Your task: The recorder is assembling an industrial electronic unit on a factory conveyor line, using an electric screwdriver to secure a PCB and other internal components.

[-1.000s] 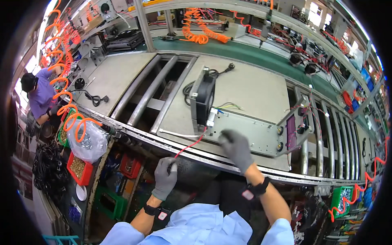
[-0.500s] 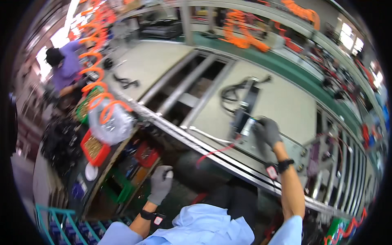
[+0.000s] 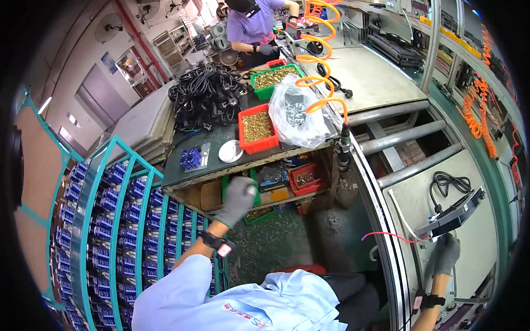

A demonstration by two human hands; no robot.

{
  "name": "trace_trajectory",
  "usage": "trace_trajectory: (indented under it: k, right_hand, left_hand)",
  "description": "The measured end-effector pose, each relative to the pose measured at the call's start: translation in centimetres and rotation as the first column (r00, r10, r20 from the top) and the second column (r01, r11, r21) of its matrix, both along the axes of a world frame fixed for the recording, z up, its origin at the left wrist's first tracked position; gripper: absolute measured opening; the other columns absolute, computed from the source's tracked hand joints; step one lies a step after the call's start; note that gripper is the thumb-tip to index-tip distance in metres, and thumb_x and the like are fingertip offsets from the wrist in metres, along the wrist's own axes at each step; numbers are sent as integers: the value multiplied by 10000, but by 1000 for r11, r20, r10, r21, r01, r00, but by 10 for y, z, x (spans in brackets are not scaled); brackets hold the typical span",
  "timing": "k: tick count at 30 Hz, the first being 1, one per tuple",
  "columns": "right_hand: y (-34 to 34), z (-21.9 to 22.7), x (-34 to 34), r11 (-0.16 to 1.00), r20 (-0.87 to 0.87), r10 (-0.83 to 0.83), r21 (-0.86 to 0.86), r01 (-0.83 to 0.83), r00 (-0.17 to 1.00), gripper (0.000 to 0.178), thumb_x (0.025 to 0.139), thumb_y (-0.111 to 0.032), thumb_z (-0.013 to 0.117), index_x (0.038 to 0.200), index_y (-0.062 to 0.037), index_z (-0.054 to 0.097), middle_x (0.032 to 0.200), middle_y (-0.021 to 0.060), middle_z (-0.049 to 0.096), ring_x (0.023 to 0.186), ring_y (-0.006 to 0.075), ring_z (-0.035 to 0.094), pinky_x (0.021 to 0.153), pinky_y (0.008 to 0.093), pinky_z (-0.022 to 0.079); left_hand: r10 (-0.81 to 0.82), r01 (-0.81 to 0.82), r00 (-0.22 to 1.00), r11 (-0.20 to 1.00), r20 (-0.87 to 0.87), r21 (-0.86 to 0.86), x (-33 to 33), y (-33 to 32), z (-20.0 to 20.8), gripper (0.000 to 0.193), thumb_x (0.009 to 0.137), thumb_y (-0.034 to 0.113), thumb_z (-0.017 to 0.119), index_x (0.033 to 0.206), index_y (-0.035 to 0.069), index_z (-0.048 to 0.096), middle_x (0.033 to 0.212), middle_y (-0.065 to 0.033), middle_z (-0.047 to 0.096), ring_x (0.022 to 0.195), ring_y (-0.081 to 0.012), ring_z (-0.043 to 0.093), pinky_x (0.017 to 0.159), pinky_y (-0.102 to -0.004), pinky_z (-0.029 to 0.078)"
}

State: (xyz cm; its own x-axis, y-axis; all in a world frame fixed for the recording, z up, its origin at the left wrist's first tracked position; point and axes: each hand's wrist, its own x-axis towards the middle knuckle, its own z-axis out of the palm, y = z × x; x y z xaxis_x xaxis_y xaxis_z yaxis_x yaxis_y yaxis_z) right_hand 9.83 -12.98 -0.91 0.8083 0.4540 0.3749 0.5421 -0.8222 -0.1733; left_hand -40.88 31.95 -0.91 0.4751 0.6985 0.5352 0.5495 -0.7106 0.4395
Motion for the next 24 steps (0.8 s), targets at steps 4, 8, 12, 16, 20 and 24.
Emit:
trace_trajectory:
  k: [4, 8, 12, 16, 20, 24]
  right_hand:
    - [-10, 3, -23, 985, 63, 168, 38, -171, 984, 220, 886, -76, 578, 1065, 7, 677, 979, 207, 673, 942, 410, 607, 820, 495, 493]
    - [-20, -9, -35, 958, 215, 259, 66, -279, 942, 473, 837, -20, 538, 1307, 27, 552, 1308, 275, 561, 1236, 471, 501, 1095, 498, 403]
    - [-40, -5, -64, 975, 125, 60, 204, -85, 990, 440, 803, -12, 599, 1243, -11, 617, 1289, 264, 584, 1190, 439, 550, 1027, 494, 459]
    - [-48, 26, -108, 958, 77, 7, 285, -29, 997, 390, 826, -108, 672, 1206, -34, 627, 1261, 214, 616, 1143, 393, 585, 978, 484, 488]
    - [-91, 22, -140, 962, 23, -59, 268, 51, 998, 376, 835, -124, 678, 1199, -47, 621, 1260, 190, 612, 1147, 382, 582, 979, 478, 484]
    - [-106, 18, -167, 960, 80, -131, 260, 107, 988, 394, 851, -153, 680, 1223, -56, 592, 1249, 174, 604, 1176, 362, 569, 1000, 471, 455]
  left_hand:
    - [513, -483, 855, 841, -74, 245, -76, 86, 54, 276, 811, 170, 656, 1062, 58, 626, 1044, -191, 620, 1043, -393, 591, 926, -498, 486]
    - [641, -707, 625, 707, -446, 27, -133, 170, 64, 795, 785, 522, 681, 1377, 22, 506, 1406, -239, 544, 1256, -395, 559, 1041, -457, 463]
    - [551, -641, 759, 727, -348, -247, -80, 157, 61, 712, 754, 537, 753, 1235, 21, 656, 1215, -243, 683, 1122, -414, 651, 960, -476, 501]
    - [633, -655, 736, 755, -239, -16, -139, 147, 61, 717, 813, 497, 726, 1312, -1, 596, 1248, -256, 660, 1129, -411, 644, 958, -473, 497]
    - [176, -161, 965, 983, 196, -91, -67, 111, 45, 713, 810, 346, 792, 1370, -22, 547, 1250, -220, 659, 1104, -352, 661, 963, -424, 507]
    - [-464, 530, 847, 773, 258, -350, 66, -68, 112, 689, 780, 135, 768, 1392, -17, 491, 1248, -160, 621, 1095, -262, 634, 974, -384, 498]
